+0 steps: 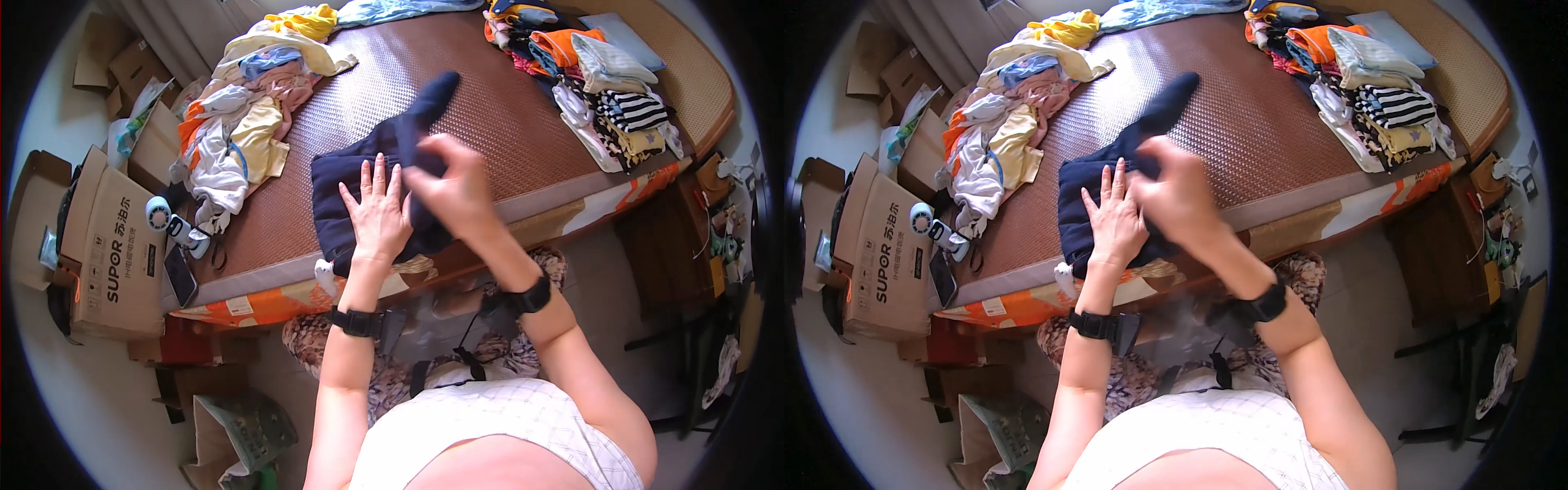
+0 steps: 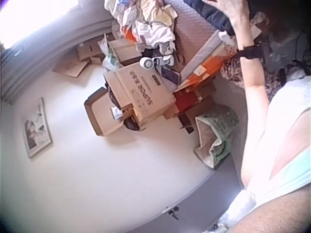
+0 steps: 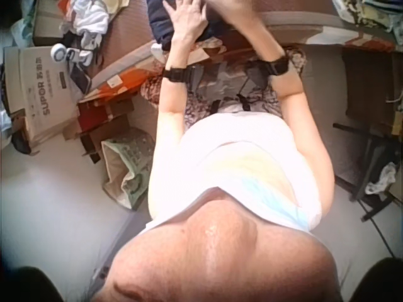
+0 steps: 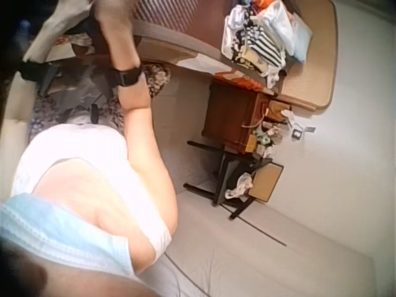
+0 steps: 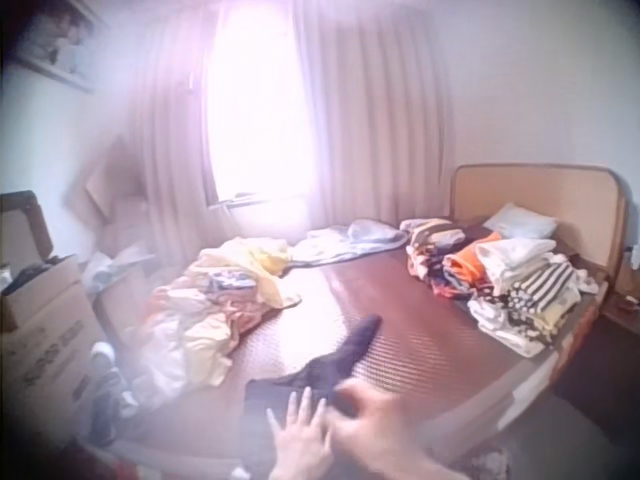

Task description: Fold various pieces of clothing on a bed.

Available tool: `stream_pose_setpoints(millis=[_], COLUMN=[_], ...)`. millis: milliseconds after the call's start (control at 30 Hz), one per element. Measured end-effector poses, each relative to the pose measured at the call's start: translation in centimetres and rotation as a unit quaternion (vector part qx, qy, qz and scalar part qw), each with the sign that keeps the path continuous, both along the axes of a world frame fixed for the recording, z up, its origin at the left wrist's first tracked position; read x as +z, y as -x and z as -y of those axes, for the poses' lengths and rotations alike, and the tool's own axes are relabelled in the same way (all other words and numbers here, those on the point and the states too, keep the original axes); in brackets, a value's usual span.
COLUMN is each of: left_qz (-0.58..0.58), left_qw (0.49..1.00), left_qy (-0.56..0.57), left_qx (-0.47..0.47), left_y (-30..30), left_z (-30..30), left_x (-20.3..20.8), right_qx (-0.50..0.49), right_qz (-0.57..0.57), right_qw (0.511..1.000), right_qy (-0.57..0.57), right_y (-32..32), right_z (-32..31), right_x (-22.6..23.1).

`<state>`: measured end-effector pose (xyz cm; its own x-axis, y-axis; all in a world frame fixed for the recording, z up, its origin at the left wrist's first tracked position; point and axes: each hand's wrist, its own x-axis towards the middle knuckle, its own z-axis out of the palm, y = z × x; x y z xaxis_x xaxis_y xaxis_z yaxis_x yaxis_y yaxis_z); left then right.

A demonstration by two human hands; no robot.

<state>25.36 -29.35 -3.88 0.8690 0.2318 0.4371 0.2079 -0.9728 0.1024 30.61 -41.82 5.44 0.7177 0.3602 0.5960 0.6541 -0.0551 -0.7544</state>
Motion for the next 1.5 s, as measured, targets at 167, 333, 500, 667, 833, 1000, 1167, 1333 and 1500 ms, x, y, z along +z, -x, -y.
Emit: stream_pose_setpoints(millis=[167,333,500,667,833,1000,1167,1333,1500], left_qz=[-0.032,-0.019,-0.066,-0.172,0.102,0.023,0.054,-0.002,0.241], left_qw=[0.999,0.998,0.993,0.918,0.926,0.811,0.53,0.657,0.761], left_qy=[-0.021,-0.007,0.031,0.322,0.344,0.575,0.82,0.742,0.595], left_qx=[-0.029,-0.054,-0.096,-0.157,0.115,0.105,-0.209,-0.135,0.094], left_y=[3.1,3.7,8.9,14.7,12.0,7.6,6.0,4.4,1.9], left_z=[-1.3,-1.3,-0.8,-1.7,-7.4,-5.8,3.8,3.6,-4.6], left_x=[-1.5,-1.9,-1.0,8.6,4.2,0.2,0.6,2.5,3.5], right_qx=[0.171,0.158,0.235,0.181,0.242,0.262,0.066,0.116,0.164], right_qz=[0.062,0.056,-0.019,0.117,0.191,0.177,0.306,0.254,0.147], right_qw=[0.961,0.959,0.943,0.937,0.891,0.898,0.928,0.911,0.957], right_qy=[0.211,0.227,0.233,0.274,0.333,0.305,0.2,0.303,0.191], right_y=[5.8,5.3,4.6,4.5,4.0,-1.1,-4.8,-4.6,-6.2], right_z=[-8.2,-8.7,-8.1,-7.0,-6.0,-2.9,1.5,6.6,7.6], right_x=[-4.5,-5.9,-5.4,-7.3,-6.5,-4.3,2.3,-4.3,-4.0])
